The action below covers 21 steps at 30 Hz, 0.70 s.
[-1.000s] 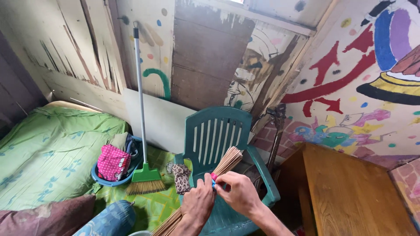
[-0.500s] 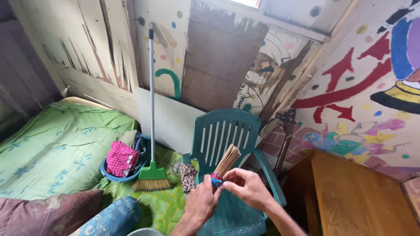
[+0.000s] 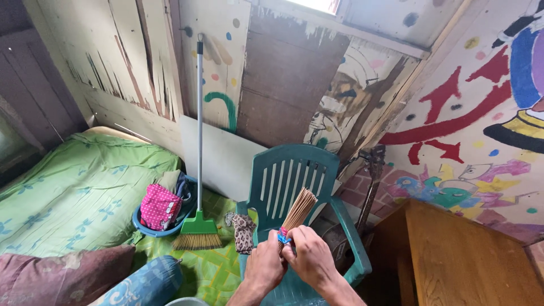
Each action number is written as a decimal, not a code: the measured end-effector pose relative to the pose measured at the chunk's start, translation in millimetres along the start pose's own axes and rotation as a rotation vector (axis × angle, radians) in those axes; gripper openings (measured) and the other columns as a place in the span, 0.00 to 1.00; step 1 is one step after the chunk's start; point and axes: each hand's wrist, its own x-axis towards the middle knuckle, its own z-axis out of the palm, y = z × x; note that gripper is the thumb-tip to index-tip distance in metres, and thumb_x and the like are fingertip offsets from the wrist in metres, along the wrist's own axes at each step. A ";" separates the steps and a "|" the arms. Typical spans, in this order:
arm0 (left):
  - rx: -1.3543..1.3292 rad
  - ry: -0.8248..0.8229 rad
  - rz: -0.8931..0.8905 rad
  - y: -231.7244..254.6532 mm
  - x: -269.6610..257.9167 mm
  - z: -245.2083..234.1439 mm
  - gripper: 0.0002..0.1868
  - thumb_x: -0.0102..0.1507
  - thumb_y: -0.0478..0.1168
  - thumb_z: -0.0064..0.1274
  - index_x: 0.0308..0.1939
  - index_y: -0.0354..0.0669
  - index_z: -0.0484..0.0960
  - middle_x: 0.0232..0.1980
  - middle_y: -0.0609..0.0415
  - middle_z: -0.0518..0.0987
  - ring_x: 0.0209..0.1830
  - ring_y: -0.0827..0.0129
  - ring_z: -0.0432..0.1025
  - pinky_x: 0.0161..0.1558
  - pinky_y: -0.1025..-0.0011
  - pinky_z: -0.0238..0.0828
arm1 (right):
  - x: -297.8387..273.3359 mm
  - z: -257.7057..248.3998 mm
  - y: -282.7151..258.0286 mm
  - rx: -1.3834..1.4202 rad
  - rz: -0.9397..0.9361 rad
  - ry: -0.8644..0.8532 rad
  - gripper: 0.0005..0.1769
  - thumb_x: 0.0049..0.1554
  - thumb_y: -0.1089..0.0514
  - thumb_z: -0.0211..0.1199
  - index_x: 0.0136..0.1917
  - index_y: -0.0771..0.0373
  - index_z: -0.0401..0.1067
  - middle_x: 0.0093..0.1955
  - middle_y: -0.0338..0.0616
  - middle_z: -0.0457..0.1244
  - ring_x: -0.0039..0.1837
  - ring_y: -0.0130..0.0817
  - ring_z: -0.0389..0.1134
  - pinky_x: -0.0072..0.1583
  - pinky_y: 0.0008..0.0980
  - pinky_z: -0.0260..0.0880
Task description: Assembling a traditional broom by gathering sticks and tying them together with a rubber band
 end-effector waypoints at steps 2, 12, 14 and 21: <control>-0.015 -0.006 0.017 1.1 1.4 3.3 0.17 0.63 0.46 0.52 0.50 0.44 0.67 0.41 0.38 0.82 0.43 0.37 0.76 0.44 0.40 0.71 | -0.6 0.4 7.6 0.000 -0.001 -0.028 0.12 0.53 0.56 0.65 0.45 0.65 0.67 0.43 0.51 0.62 0.50 0.51 0.65 0.52 0.46 0.68; -0.380 -0.024 -0.022 -21.0 28.8 15.0 0.23 0.55 0.49 0.67 0.48 0.45 0.78 0.36 0.46 0.85 0.37 0.56 0.82 0.40 0.60 0.77 | -11.7 -2.1 45.0 0.677 0.360 -0.182 0.06 0.63 0.57 0.55 0.50 0.61 0.66 0.46 0.44 0.65 0.44 0.34 0.65 0.47 0.35 0.68; -0.448 -0.042 0.052 -13.5 25.2 9.0 0.23 0.54 0.48 0.68 0.48 0.46 0.79 0.33 0.51 0.85 0.31 0.62 0.82 0.34 0.64 0.77 | -13.5 12.4 65.3 0.948 0.478 -0.090 0.05 0.64 0.58 0.53 0.49 0.61 0.67 0.48 0.43 0.66 0.41 0.32 0.61 0.44 0.34 0.65; -1.039 -0.447 -0.015 -9.3 22.0 13.9 0.21 0.61 0.43 0.67 0.51 0.42 0.72 0.23 0.58 0.70 0.11 0.74 0.65 0.14 0.73 0.61 | -9.9 1.3 74.2 1.702 0.648 0.284 0.11 0.56 0.66 0.51 0.53 0.57 0.62 0.40 0.39 0.59 0.45 0.33 0.64 0.50 0.36 0.67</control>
